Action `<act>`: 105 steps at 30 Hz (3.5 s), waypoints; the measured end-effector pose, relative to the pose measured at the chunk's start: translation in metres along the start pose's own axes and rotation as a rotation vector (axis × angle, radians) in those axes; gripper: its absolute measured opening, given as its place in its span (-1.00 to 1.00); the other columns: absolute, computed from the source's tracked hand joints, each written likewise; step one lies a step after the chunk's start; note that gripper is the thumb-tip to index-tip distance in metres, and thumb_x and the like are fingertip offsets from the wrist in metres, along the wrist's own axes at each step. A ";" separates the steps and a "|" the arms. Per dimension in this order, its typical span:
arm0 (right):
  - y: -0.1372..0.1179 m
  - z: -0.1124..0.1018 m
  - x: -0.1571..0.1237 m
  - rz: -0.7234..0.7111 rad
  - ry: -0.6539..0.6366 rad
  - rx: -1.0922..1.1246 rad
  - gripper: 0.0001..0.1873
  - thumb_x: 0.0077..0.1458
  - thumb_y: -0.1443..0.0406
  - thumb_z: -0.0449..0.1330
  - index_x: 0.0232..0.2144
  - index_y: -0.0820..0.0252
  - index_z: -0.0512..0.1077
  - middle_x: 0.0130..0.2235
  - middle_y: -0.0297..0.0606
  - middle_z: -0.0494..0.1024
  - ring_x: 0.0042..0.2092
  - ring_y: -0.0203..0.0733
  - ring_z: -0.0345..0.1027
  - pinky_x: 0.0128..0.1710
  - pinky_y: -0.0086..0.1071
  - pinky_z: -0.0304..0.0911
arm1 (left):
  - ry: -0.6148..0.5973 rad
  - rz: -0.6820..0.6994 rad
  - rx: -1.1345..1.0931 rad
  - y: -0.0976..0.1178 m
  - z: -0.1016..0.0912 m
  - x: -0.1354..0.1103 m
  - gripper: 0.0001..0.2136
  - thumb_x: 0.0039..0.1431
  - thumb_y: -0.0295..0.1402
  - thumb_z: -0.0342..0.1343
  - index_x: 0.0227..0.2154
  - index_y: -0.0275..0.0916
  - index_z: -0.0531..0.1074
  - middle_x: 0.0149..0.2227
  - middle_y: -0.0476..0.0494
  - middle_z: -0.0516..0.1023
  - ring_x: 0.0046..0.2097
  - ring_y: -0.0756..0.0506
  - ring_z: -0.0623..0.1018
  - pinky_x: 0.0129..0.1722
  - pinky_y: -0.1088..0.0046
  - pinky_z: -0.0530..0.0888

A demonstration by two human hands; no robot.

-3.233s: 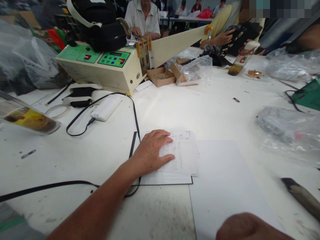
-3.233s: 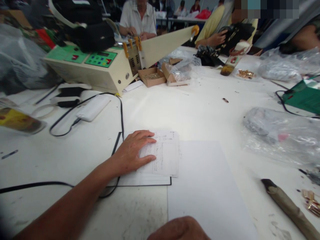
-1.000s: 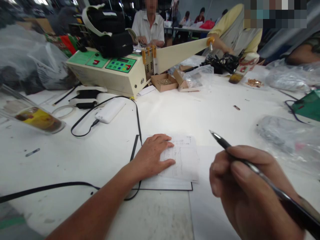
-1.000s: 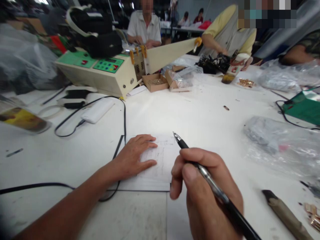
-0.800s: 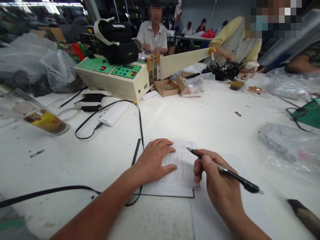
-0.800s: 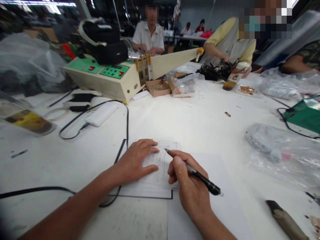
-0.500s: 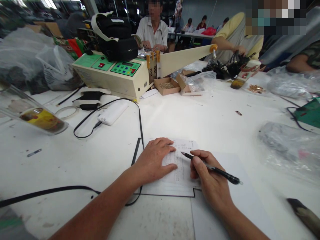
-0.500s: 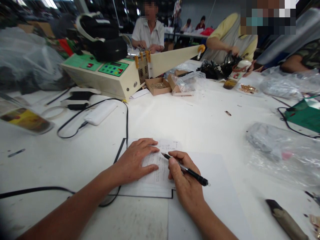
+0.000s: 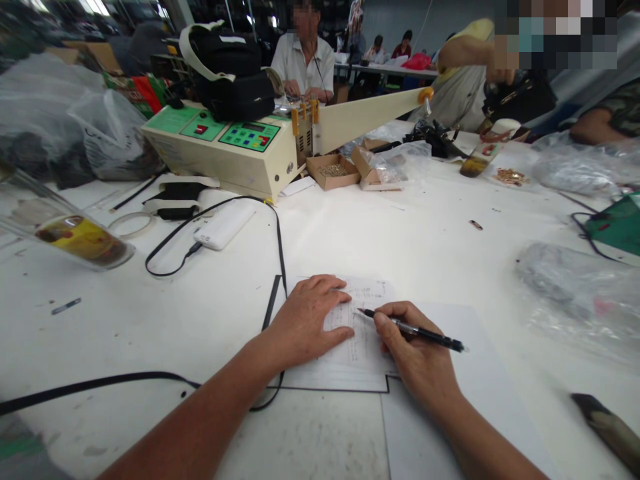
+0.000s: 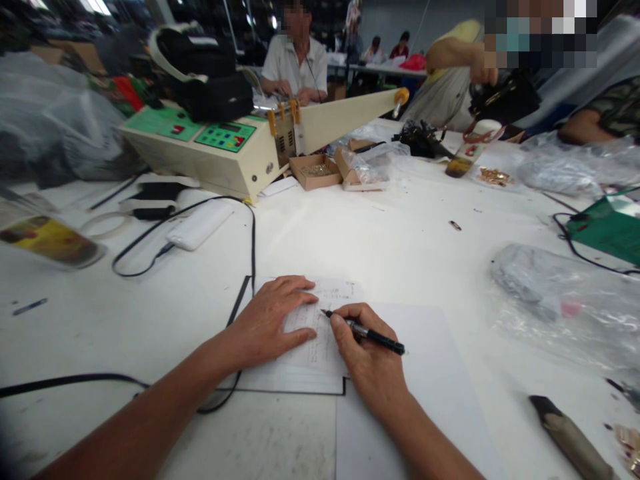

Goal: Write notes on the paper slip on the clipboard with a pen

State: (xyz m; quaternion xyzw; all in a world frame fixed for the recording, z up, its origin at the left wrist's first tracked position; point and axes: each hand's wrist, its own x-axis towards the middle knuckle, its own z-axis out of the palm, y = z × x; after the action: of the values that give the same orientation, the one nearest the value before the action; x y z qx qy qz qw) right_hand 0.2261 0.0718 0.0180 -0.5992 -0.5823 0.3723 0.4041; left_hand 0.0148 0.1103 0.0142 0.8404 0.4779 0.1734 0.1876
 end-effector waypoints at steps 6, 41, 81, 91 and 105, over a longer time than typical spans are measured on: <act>0.002 0.000 0.000 0.001 -0.035 -0.005 -0.67 0.26 0.00 0.20 -0.36 0.11 0.50 -0.53 -0.38 0.44 -0.52 -0.25 0.21 -0.53 -0.37 0.10 | 0.003 0.012 0.000 -0.001 0.001 0.000 -0.55 0.13 -0.20 0.41 0.06 -0.12 0.49 0.25 -0.18 0.44 0.32 -0.31 0.33 0.32 -0.05 0.30; 0.003 0.001 0.003 0.004 -0.054 -0.026 -0.66 0.26 0.00 0.21 -0.36 0.10 0.52 -0.56 -0.40 0.39 -0.52 -0.24 0.21 -0.54 -0.38 0.10 | 0.021 0.026 0.004 -0.004 0.005 0.000 -0.55 0.13 -0.18 0.39 0.06 -0.12 0.48 0.26 -0.16 0.44 0.31 -0.31 0.33 0.32 -0.04 0.30; 0.008 -0.002 0.004 -0.018 -0.106 -0.047 -0.69 0.29 0.03 0.19 -0.32 0.10 0.51 -0.55 -0.41 0.39 -0.51 -0.26 0.19 -0.52 -0.39 0.10 | 0.018 0.029 0.018 -0.005 0.005 -0.001 -0.53 0.14 -0.18 0.40 0.08 -0.13 0.47 0.26 -0.15 0.43 0.32 -0.28 0.31 0.32 -0.02 0.29; 0.007 -0.001 0.004 -0.022 -0.095 -0.052 -0.70 0.29 0.04 0.19 -0.33 0.11 0.51 -0.52 -0.40 0.42 -0.49 -0.26 0.22 -0.52 -0.39 0.10 | 0.023 0.034 0.018 -0.005 0.005 -0.001 -0.54 0.13 -0.18 0.40 0.07 -0.13 0.47 0.25 -0.15 0.44 0.31 -0.28 0.33 0.32 -0.02 0.29; 0.004 0.000 0.003 -0.007 -0.071 -0.045 -0.70 0.28 0.04 0.19 -0.34 0.12 0.51 -0.53 -0.39 0.42 -0.49 -0.25 0.22 -0.53 -0.39 0.10 | 0.017 0.028 0.014 -0.004 0.005 -0.001 -0.54 0.14 -0.19 0.40 0.07 -0.11 0.48 0.25 -0.14 0.43 0.32 -0.30 0.33 0.32 -0.03 0.29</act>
State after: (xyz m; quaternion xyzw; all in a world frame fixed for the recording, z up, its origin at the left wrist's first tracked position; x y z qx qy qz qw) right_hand 0.2278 0.0749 0.0145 -0.5926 -0.6066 0.3786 0.3708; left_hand 0.0138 0.1105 0.0083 0.8468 0.4690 0.1799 0.1750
